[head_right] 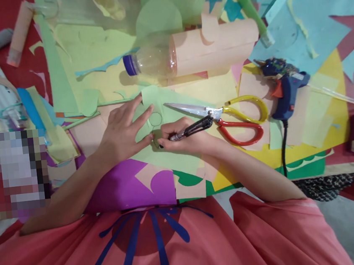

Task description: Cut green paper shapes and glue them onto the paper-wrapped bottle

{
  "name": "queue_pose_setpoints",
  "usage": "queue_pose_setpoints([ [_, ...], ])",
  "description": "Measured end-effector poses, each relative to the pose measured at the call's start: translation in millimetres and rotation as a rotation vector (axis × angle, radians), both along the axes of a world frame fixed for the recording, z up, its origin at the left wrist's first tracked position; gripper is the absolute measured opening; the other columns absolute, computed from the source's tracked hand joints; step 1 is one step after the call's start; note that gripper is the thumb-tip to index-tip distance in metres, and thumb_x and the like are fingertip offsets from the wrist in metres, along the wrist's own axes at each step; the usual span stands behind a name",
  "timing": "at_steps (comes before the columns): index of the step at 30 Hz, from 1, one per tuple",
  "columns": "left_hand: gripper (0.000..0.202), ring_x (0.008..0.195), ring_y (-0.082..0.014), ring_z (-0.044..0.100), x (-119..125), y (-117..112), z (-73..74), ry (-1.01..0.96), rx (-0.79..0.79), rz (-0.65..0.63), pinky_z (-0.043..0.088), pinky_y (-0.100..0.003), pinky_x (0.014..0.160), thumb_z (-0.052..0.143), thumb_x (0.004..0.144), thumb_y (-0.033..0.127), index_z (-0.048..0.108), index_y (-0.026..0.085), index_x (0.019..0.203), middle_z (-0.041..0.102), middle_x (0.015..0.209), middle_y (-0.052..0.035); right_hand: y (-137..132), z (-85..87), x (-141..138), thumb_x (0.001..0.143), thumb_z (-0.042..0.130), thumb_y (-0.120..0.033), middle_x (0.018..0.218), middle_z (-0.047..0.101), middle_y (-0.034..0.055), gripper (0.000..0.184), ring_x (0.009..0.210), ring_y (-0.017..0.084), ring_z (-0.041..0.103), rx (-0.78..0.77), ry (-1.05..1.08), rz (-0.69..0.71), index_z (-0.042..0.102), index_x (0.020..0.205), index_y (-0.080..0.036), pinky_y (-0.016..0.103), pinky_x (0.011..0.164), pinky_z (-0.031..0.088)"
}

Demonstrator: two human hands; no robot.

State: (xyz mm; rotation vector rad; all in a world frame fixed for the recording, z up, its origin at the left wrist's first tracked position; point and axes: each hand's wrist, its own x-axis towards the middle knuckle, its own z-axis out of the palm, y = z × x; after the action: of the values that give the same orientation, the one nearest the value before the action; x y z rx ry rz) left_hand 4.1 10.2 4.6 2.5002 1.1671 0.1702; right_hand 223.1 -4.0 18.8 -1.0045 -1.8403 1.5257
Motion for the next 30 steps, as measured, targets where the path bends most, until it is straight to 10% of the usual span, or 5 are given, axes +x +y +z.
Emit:
queue_pose_setpoints([
  [11, 0.065, 0.15, -0.0351, 0.034, -0.1, 0.2, 0.4, 0.015, -0.017, -0.001, 0.033, -0.05, 0.116, 0.045, 0.098, 0.052, 0.036, 0.022, 0.155, 0.027, 0.167, -0.0167, 5.0, 9.2, 3.4, 0.086, 0.06, -0.026, 0.05, 0.039, -0.0071, 0.036, 0.047, 0.005, 0.032, -0.065, -0.041, 0.048, 0.042, 0.055, -0.021, 0.023, 0.044, 0.026],
  [18, 0.079, 0.15, -0.0378, 0.033, -0.8, -0.6, 2.2, 0.023, -0.039, 0.005, 0.032, -0.052, 0.117, 0.06, 0.089, 0.055, 0.034, 0.019, 0.155, 0.026, 0.167, -0.0193, -1.1, 4.4, 7.7, 0.09, 0.061, -0.035, 0.057, 0.06, -0.0031, 0.026, 0.05, 0.01, 0.054, 0.041, -0.094, -0.365, 0.057, 0.067, -0.022, 0.025, 0.048, 0.042],
  [30, 0.075, 0.148, -0.037, 0.036, -1.9, -3.0, 7.8, 0.003, -0.024, 0.019, 0.034, -0.051, 0.116, 0.061, 0.089, 0.051, 0.038, 0.021, 0.154, 0.029, 0.166, -0.0185, -4.3, 0.4, 4.3, 0.081, 0.063, -0.024, 0.065, 0.067, -0.0009, 0.007, 0.051, 0.009, 0.054, 0.018, -0.133, -0.32, 0.067, 0.081, -0.019, 0.024, 0.051, 0.046],
])
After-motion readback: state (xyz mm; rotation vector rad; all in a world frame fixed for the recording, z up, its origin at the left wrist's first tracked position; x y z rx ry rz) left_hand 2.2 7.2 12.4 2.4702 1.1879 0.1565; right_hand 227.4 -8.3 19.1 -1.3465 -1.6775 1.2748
